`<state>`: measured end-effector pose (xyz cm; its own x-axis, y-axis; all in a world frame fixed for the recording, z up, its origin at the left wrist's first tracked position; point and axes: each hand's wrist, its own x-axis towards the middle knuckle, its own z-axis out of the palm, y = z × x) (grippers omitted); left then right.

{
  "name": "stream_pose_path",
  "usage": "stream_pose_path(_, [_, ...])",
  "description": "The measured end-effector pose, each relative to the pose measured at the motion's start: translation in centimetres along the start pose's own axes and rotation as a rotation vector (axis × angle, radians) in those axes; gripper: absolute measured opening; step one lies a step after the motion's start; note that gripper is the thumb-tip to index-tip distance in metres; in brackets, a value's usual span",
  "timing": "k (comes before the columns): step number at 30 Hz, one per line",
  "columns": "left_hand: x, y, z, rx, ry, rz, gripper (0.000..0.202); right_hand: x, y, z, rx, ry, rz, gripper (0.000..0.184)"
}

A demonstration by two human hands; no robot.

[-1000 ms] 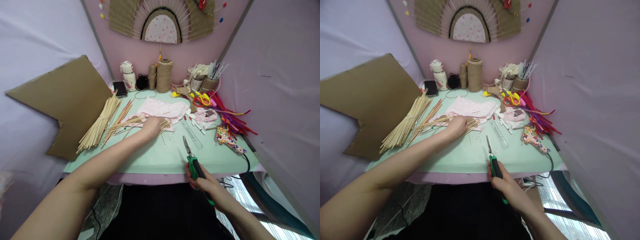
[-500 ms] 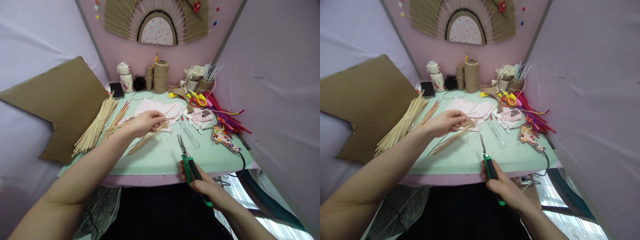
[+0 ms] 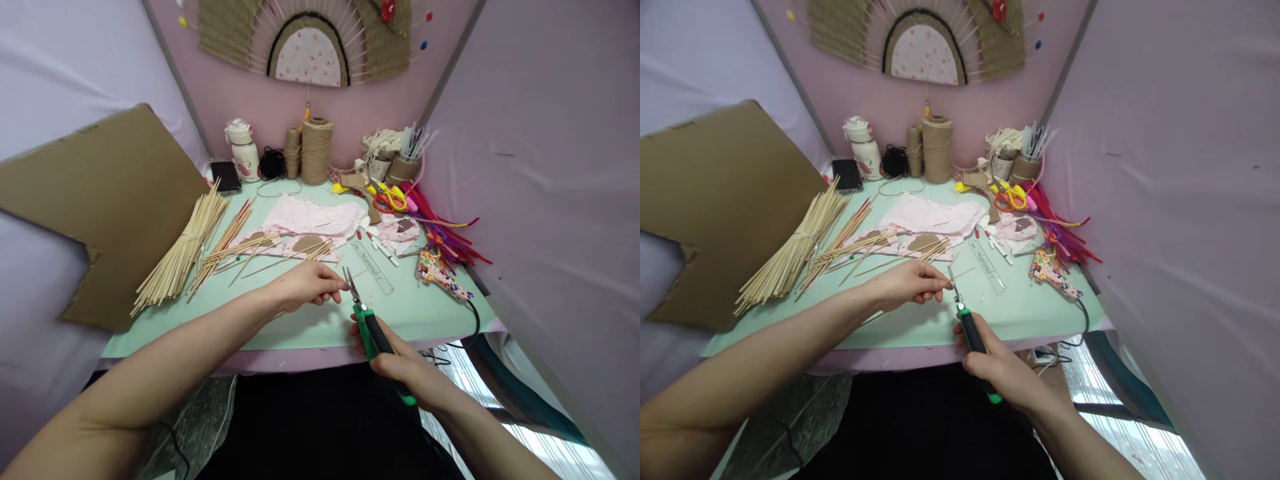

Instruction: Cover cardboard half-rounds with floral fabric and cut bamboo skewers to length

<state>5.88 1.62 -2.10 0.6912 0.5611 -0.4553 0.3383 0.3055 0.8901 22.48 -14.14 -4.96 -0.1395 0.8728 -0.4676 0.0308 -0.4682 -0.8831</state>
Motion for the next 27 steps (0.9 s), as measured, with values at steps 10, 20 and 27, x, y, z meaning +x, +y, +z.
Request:
stream_pose_path(10, [0.5,-0.4,0.3,0.116,-0.016,-0.027,0.027,-0.2,-0.4,-0.1,-0.037,-0.022,0.043,0.057])
stream_pose_path(20, [0.6,-0.9,0.2,0.142,-0.028,-0.033,0.03,-0.1,0.6,-0.3,-0.054,0.003,0.041,0.053])
stream_pose_path(27, [0.6,-0.8,0.6,0.156,-0.023,-0.062,0.029,-0.2,0.5,-0.5,-0.069,0.018,0.023,0.05])
